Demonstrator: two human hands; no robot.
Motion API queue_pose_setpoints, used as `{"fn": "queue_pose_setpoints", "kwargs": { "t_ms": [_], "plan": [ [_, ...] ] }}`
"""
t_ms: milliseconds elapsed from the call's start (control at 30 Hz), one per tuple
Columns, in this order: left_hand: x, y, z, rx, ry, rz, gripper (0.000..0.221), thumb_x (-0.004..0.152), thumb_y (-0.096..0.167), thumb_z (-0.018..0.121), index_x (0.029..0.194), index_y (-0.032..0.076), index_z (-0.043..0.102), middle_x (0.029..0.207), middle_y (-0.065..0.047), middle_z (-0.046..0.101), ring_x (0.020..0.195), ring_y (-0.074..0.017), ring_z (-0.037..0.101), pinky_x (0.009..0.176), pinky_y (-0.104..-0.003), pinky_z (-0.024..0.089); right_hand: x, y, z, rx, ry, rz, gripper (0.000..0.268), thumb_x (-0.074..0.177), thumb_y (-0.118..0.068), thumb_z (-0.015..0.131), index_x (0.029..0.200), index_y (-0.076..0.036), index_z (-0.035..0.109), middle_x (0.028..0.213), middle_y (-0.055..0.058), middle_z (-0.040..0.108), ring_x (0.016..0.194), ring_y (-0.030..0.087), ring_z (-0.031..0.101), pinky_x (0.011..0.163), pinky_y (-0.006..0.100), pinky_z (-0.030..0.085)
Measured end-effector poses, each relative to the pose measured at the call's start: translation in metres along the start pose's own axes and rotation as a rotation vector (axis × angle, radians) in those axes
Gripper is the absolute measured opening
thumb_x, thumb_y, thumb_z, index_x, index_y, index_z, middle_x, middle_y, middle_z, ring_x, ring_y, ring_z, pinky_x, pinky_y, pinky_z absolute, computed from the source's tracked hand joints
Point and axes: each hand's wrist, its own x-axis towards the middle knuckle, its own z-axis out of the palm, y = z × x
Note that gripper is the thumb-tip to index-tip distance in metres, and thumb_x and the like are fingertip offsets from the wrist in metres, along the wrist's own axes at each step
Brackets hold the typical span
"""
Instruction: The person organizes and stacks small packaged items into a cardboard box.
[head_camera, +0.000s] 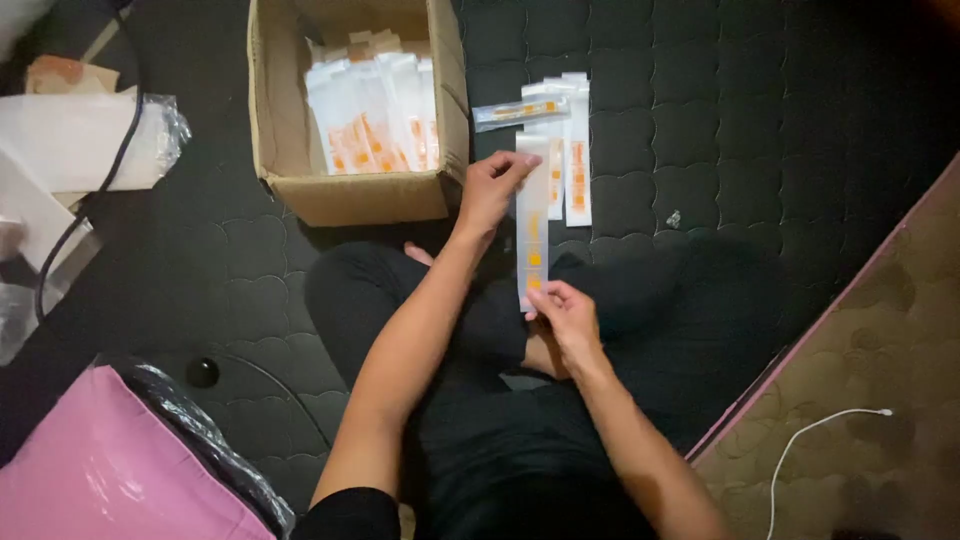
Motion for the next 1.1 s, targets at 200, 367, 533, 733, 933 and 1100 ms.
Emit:
{"fn": "queue_pose_setpoints", "kwargs": {
  "t_ms": [200,367,533,733,933,1100],
  "plan": [
    [-0.002,-0.003,0.007,0.034,0.009,0.010,0.012,0.085,0.024,0.082,0.087,0.012,0.082,0.071,-0.002,0.063,0.069,-0.0081,0.057,0.066,-0.024,0.051,0.011,0.019,-0.005,0.020,0.009,-0.022,0.018,0.093,-0.014,0.077,0.106,-0.002,0.074,0.080,0.013,0.074,0.065,0.018,0.074,0.068,0.026,0.059],
    [-0.004,-0.005,0.005,0.009,0.031,0.003,0.013,0.085,0.024,0.081,0.087,0.011,0.081,0.074,-0.001,0.063,0.070,-0.0086,0.057,0.068,-0.024,0.052,0.009,0.019,-0.002,0.005,-0.016,-0.064,0.014,0.095,-0.013,0.075,0.104,-0.003,0.071,0.074,0.014,0.072,0.060,0.018,0.073,0.064,0.025,0.058],
    [-0.008,-0.002,0.004,0.022,0.023,0.041,0.012,0.087,0.020,0.078,0.090,0.009,0.082,0.073,-0.004,0.062,0.069,-0.0091,0.057,0.067,-0.024,0.052,0.006,0.021,0.000,-0.009,-0.013,-0.103,0.013,0.096,-0.011,0.073,0.106,-0.003,0.070,0.066,0.015,0.071,0.055,0.018,0.070,0.059,0.024,0.056],
    [-0.007,-0.006,0.000,0.017,0.046,0.082,0.013,0.087,0.021,0.079,0.089,0.008,0.081,0.073,-0.005,0.061,0.071,-0.0094,0.057,0.067,-0.025,0.052,0.007,0.022,-0.002,-0.039,-0.006,-0.130,0.013,0.096,-0.009,0.072,0.106,-0.002,0.070,0.067,0.015,0.072,0.055,0.016,0.069,0.060,0.023,0.055],
    [-0.006,-0.007,-0.001,-0.010,0.032,0.064,0.012,0.087,0.021,0.078,0.090,0.010,0.082,0.075,-0.004,0.064,0.071,-0.0115,0.060,0.068,-0.026,0.054,0.008,0.025,-0.001,-0.062,0.027,-0.148,0.012,0.096,-0.010,0.074,0.105,-0.003,0.069,0.068,0.016,0.072,0.053,0.015,0.069,0.058,0.022,0.055],
    [-0.006,-0.010,0.000,-0.028,0.028,0.047,0.014,0.085,0.024,0.078,0.088,0.011,0.082,0.075,-0.004,0.063,0.071,-0.0097,0.058,0.069,-0.026,0.053,0.010,0.030,-0.004,-0.069,0.029,-0.162,0.013,0.095,-0.010,0.075,0.105,-0.003,0.070,0.067,0.018,0.072,0.053,0.017,0.070,0.058,0.024,0.057]
  ]
}}
